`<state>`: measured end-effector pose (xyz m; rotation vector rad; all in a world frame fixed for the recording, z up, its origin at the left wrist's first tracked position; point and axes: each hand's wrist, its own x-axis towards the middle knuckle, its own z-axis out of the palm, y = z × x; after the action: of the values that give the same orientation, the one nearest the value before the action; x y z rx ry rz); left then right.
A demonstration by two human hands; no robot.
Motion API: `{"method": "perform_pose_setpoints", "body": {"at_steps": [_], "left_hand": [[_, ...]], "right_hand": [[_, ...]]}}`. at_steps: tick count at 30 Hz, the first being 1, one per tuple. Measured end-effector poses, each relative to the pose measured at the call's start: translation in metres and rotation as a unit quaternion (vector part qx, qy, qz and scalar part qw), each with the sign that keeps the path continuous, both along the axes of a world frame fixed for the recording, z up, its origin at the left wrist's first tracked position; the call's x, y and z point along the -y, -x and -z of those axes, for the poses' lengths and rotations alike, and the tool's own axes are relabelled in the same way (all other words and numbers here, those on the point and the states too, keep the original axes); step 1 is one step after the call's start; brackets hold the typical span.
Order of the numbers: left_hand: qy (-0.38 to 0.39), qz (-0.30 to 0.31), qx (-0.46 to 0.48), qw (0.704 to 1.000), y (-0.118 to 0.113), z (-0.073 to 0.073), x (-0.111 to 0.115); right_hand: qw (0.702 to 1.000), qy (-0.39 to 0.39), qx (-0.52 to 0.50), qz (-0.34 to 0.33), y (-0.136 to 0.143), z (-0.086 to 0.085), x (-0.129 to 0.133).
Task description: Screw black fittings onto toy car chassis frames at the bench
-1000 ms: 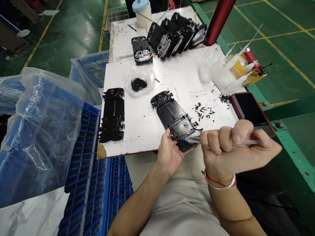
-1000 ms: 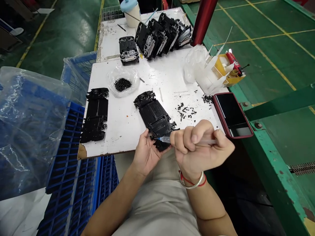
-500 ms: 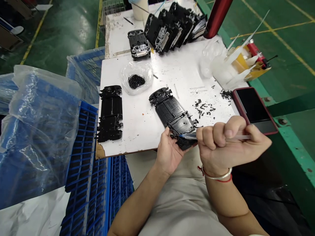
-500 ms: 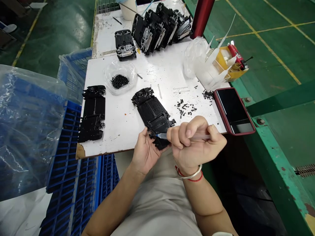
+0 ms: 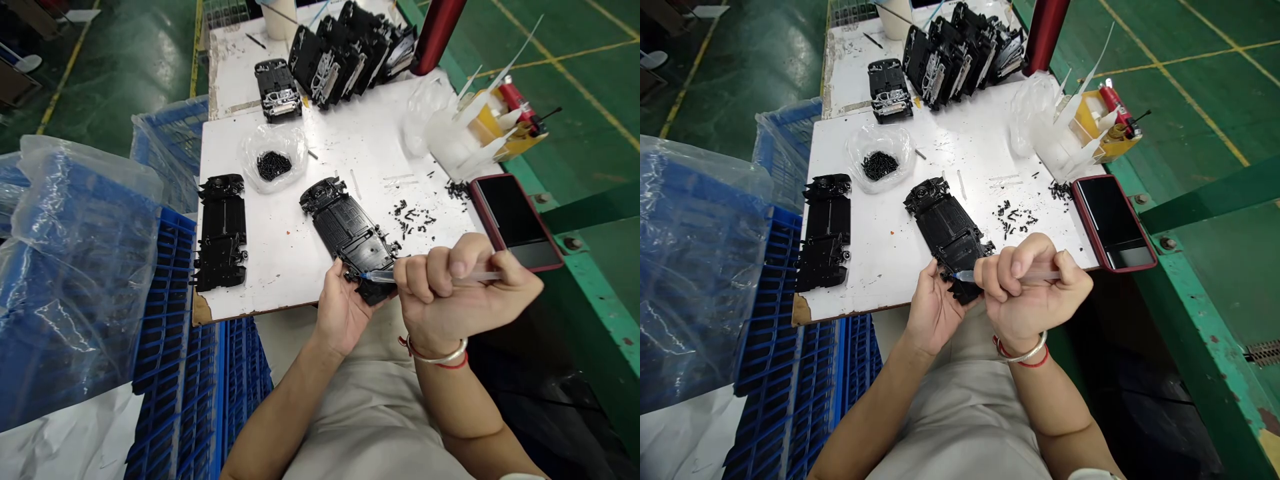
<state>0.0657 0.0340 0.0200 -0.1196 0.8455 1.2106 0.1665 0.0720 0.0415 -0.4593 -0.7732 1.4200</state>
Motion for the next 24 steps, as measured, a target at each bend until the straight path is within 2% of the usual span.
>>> {"method": "perform_pose_setpoints", "body": {"at_steps": [8, 24], "left_hand": [[-0.003, 0.000, 0.006, 1.000, -0.001, 0.001, 0.001], [-0.013, 0.002, 0.005, 1.000, 0.001, -0.001, 0.003]], "right_hand": [[0.999, -0.011, 0.009, -0.029, -0.002, 0.000, -0.002], [0.988, -0.061, 0.013, -0.144, -0.009, 0.000, -0.013]]}}
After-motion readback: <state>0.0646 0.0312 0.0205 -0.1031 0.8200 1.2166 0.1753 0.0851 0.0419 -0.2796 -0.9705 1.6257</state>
